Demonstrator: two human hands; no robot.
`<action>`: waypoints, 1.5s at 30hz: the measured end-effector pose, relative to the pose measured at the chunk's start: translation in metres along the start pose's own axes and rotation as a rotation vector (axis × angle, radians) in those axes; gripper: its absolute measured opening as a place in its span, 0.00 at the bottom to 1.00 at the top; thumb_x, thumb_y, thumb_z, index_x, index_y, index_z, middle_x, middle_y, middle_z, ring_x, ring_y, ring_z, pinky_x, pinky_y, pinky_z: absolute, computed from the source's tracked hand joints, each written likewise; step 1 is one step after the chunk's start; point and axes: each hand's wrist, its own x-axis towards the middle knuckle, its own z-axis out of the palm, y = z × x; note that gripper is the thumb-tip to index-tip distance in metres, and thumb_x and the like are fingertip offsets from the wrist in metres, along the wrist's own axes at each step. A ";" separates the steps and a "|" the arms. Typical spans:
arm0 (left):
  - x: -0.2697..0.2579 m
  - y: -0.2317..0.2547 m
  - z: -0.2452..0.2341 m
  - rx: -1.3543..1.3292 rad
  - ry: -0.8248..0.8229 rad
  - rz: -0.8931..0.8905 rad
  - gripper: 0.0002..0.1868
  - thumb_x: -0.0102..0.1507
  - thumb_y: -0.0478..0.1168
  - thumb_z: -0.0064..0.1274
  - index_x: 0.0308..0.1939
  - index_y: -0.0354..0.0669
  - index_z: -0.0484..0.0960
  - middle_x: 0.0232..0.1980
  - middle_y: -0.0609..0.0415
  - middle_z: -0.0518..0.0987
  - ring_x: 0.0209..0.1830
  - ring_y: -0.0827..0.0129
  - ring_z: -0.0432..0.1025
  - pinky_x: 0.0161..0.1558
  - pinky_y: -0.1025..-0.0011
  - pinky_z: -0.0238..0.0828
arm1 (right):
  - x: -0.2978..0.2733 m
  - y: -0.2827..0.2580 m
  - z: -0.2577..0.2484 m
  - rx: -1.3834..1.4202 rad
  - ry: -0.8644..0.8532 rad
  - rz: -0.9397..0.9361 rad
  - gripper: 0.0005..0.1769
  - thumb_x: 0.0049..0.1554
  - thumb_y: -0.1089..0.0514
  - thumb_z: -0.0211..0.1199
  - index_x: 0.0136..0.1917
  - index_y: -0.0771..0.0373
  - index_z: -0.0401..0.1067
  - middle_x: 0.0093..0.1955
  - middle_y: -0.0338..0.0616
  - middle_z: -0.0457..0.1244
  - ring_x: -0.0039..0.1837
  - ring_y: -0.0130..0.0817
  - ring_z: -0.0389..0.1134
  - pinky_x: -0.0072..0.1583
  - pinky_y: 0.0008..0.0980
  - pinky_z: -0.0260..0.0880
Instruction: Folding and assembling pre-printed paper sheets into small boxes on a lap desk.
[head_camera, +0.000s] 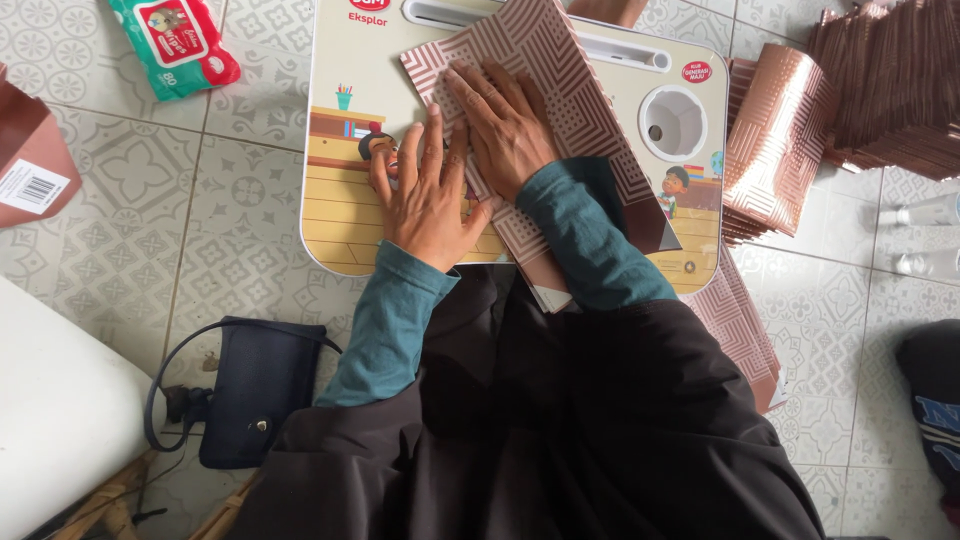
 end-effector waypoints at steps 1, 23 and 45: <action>0.001 0.001 0.000 -0.001 -0.003 0.002 0.48 0.56 0.59 0.63 0.75 0.38 0.68 0.81 0.37 0.48 0.76 0.47 0.49 0.70 0.36 0.33 | 0.000 0.001 0.000 0.000 0.000 0.004 0.27 0.67 0.56 0.57 0.78 0.54 0.60 0.79 0.41 0.57 0.80 0.48 0.53 0.77 0.57 0.49; 0.000 0.004 0.000 0.102 0.000 -0.032 0.41 0.70 0.60 0.49 0.76 0.32 0.64 0.81 0.44 0.53 0.76 0.51 0.53 0.72 0.40 0.37 | -0.005 0.006 0.002 0.112 0.002 0.068 0.27 0.65 0.66 0.55 0.77 0.58 0.63 0.79 0.45 0.57 0.82 0.48 0.48 0.79 0.55 0.45; 0.003 0.000 0.015 0.123 0.025 -0.070 0.42 0.62 0.61 0.57 0.70 0.32 0.72 0.81 0.40 0.50 0.76 0.48 0.49 0.69 0.40 0.40 | -0.002 0.011 0.002 -0.044 -0.048 -0.028 0.28 0.69 0.54 0.56 0.80 0.51 0.58 0.81 0.45 0.53 0.81 0.54 0.49 0.78 0.60 0.49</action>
